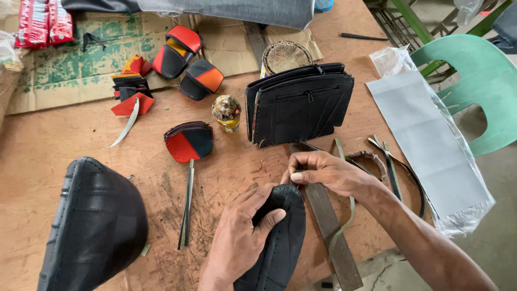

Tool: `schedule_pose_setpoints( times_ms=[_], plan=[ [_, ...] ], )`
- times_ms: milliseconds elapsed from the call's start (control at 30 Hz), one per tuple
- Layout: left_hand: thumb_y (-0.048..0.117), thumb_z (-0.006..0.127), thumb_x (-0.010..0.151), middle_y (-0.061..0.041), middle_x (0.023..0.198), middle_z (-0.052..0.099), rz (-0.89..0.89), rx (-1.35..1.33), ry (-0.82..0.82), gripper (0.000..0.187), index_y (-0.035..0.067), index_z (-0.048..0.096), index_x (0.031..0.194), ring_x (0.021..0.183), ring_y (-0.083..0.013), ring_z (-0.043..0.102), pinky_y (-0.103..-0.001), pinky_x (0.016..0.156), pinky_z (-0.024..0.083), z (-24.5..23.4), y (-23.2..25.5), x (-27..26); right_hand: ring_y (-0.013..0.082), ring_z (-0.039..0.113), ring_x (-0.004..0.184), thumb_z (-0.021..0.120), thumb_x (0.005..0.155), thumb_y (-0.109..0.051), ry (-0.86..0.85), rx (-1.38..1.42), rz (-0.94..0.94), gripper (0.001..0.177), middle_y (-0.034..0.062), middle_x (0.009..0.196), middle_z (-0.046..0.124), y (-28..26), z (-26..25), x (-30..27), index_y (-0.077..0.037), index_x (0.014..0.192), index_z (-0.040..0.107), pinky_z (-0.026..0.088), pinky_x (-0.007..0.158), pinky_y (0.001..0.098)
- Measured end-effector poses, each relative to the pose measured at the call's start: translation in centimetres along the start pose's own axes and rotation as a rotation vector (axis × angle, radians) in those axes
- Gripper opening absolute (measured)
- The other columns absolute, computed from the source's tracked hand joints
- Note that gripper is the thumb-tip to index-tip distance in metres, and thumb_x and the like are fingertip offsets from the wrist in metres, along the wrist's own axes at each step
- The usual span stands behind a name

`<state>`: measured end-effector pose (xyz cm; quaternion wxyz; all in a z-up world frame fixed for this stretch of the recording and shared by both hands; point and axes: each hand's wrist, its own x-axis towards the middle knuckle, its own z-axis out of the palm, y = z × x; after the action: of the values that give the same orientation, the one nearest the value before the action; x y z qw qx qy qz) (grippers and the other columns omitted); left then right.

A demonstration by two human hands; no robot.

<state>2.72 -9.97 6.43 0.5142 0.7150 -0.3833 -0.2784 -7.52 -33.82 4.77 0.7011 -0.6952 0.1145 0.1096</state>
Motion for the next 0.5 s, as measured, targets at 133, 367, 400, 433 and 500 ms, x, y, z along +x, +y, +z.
schedule_pose_setpoints(
  times_ms=[133,367,400,433,500],
  plan=[
    [0.026,0.078,0.082,-0.014,0.122,0.072,0.307,0.052,-0.027,0.055,0.004,0.065,0.131,0.117,-0.0301,0.068,-0.041,0.099,0.048,-1.9,0.3,-0.7,0.0145,0.077,0.087,0.067,0.089,-0.031,0.178,-0.213,0.115,0.025,0.0059,0.109,0.082,-3.1,2.3,-3.9,-0.006,0.091,0.063,0.064,0.07,0.035],
    [0.04,0.088,0.063,-0.023,0.158,0.039,0.397,0.152,0.085,0.106,-0.002,0.042,0.149,0.147,-0.0421,0.031,-0.056,0.116,0.02,-1.0,1.8,-4.2,0.0148,0.076,0.087,0.075,0.09,-0.021,0.382,-0.754,-0.327,0.017,0.0067,0.097,0.08,-7.9,10.8,-6.7,-0.006,0.096,0.072,0.061,0.076,0.0334],
    [0.047,0.092,0.056,-0.025,0.156,0.036,0.446,0.182,0.151,0.117,-0.005,0.04,0.147,0.146,-0.0443,0.028,-0.058,0.115,0.016,0.0,1.8,-4.6,0.0167,0.076,0.088,0.076,0.088,-0.018,0.397,-0.82,-0.384,0.018,0.0091,0.094,0.079,-8.1,11.5,-6.5,-0.002,0.096,0.071,0.061,0.075,0.0339],
    [0.04,0.092,0.062,-0.021,0.155,0.044,0.403,0.188,0.223,0.101,-0.001,0.048,0.143,0.148,-0.0411,0.033,-0.055,0.119,0.021,0.9,1.5,-4.8,0.0163,0.077,0.089,0.077,0.086,-0.017,0.395,-0.775,-0.372,0.018,0.0095,0.098,0.08,-8.2,11.8,-6.6,-0.002,0.096,0.071,0.061,0.074,0.0326],
    [0.025,0.092,0.074,-0.014,0.153,0.059,0.321,0.198,0.369,0.069,0.008,0.063,0.134,0.153,-0.0345,0.045,-0.05,0.127,0.031,2.1,0.7,-5.1,0.0156,0.08,0.091,0.079,0.084,-0.016,0.392,-0.693,-0.35,0.02,0.0102,0.106,0.082,-8.3,12.0,-6.8,-0.002,0.097,0.072,0.062,0.074,0.0301]
  ],
)
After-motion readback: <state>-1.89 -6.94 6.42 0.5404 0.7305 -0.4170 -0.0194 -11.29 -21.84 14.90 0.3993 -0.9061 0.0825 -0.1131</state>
